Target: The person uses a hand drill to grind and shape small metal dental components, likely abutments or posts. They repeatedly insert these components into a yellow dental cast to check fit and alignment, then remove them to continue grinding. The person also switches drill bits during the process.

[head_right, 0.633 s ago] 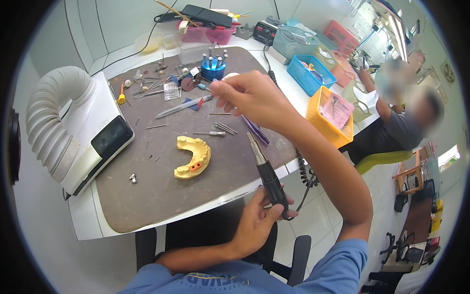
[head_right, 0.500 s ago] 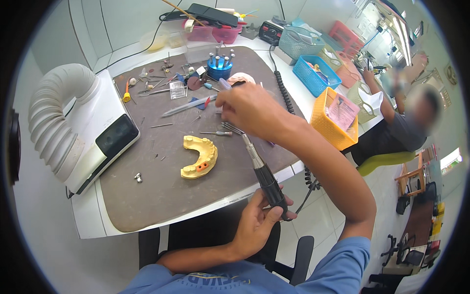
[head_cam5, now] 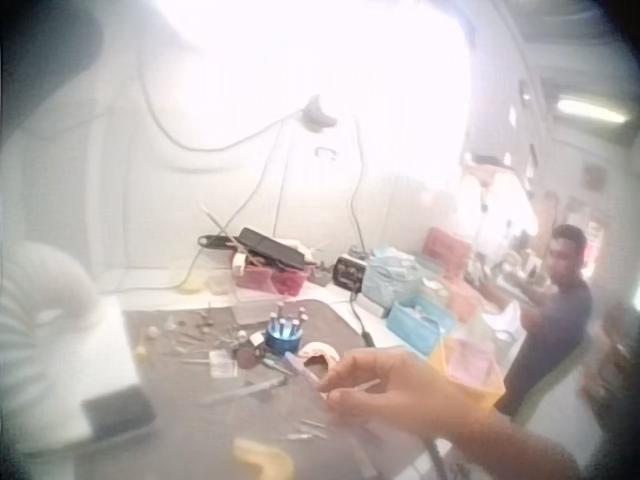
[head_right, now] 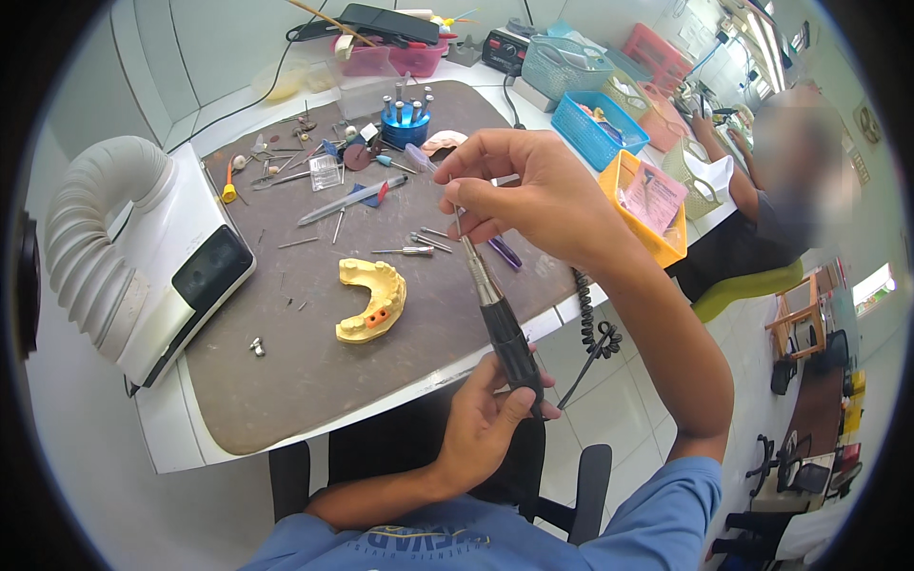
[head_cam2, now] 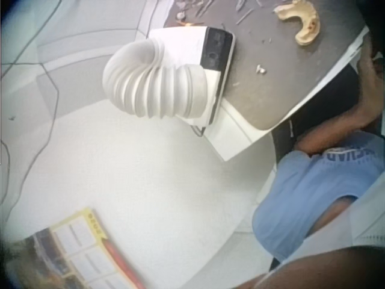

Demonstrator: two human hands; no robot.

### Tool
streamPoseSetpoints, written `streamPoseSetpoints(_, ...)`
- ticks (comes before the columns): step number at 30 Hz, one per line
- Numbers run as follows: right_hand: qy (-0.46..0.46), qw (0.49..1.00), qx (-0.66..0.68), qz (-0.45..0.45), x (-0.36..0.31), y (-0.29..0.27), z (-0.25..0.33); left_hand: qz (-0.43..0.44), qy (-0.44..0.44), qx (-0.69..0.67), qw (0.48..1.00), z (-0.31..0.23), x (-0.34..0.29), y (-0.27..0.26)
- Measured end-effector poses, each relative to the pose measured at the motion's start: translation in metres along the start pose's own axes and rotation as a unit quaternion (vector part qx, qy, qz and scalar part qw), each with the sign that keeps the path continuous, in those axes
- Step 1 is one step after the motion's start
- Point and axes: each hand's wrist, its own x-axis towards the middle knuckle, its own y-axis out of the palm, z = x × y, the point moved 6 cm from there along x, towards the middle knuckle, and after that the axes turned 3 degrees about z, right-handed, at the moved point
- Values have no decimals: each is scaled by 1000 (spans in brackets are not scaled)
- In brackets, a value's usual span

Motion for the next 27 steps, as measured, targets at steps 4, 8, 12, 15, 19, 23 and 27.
streamPoseSetpoints(4, -10, 1000, 27, 5, -5, -4, -3, -1, 7, 19, 1000, -2, 0, 0)
streamPoseSetpoints(8, -25, 999, 23, 0, -5, -8, -4, -2, 2, 35, 999, -6, 0, 1)
streamPoseSetpoints(12, -21, 1000, 2, 14, -3, -8, -4, -5, 9, 19, 1000, -3, 0, 0)
streamPoseSetpoints(15, -21, 999, -17, 28, -2, -14, -4, -1, 11, 32, 999, -6, 1, 0)
streamPoseSetpoints(19, -15, 998, -23, 57, -1, -13, -9, -2, 10, 29, 1000, -9, 2, -2)
streamPoseSetpoints(23, 9, 999, -12, 37, -4, -12, -13, -3, 0, 15, 1000, -10, 2, 0)
streamPoseSetpoints(27, 27, 998, 14, 55, 0, -13, -21, 2, 4, 3, 1000, -8, 2, -1)
